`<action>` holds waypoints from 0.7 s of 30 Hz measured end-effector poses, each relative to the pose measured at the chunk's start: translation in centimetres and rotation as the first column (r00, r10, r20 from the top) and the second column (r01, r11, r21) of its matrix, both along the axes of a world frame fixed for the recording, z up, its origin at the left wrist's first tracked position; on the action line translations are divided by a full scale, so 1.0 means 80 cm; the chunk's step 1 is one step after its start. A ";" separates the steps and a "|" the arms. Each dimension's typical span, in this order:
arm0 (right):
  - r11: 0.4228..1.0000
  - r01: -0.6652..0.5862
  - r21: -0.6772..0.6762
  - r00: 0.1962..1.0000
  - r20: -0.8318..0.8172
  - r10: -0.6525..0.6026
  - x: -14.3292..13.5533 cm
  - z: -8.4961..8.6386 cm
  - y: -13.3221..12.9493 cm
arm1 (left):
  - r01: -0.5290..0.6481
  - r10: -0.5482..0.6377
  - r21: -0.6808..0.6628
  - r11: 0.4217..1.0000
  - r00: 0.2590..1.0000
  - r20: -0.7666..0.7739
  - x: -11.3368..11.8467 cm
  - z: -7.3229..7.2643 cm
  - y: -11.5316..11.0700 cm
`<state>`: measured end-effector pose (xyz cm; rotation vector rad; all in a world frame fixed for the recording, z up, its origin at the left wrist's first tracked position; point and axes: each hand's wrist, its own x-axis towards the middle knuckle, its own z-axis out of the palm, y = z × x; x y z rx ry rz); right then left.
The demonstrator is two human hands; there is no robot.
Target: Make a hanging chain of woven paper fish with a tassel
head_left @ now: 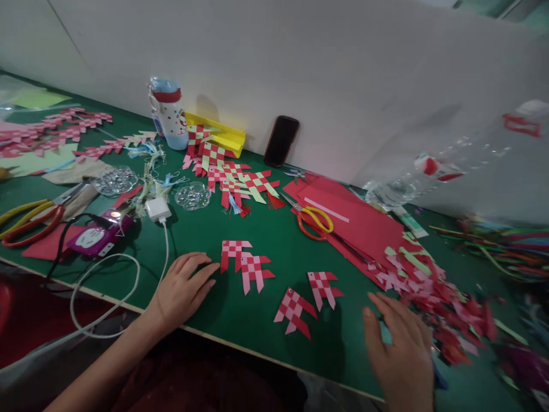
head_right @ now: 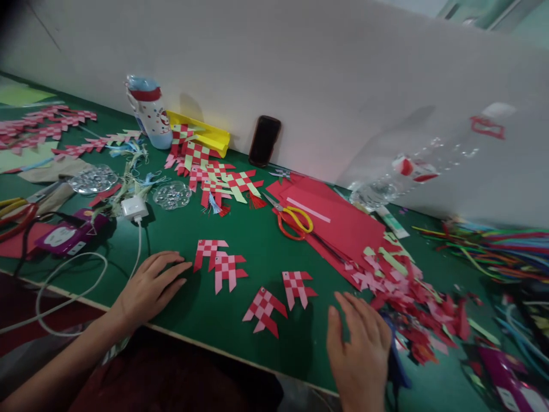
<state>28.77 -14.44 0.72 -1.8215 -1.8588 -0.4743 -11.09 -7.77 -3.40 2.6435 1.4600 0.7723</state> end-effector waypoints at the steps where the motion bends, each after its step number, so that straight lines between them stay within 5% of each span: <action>1: 0.998 0.064 -0.006 0.997 0.031 -0.064 0.016 0.000 -0.009 | 0.010 -0.010 0.009 1.000 1.000 0.001 -0.001 -0.002 -0.001; 9: 0.884 0.414 -0.216 0.910 0.098 -0.403 0.084 -0.030 -0.055 | 0.059 -0.057 0.052 0.997 0.998 -0.038 -0.003 -0.009 0.003; 21: 0.887 0.400 -0.232 0.916 0.120 -0.382 0.116 -0.051 -0.052 | 0.101 -0.102 -0.033 0.994 0.993 -0.051 0.026 0.016 0.009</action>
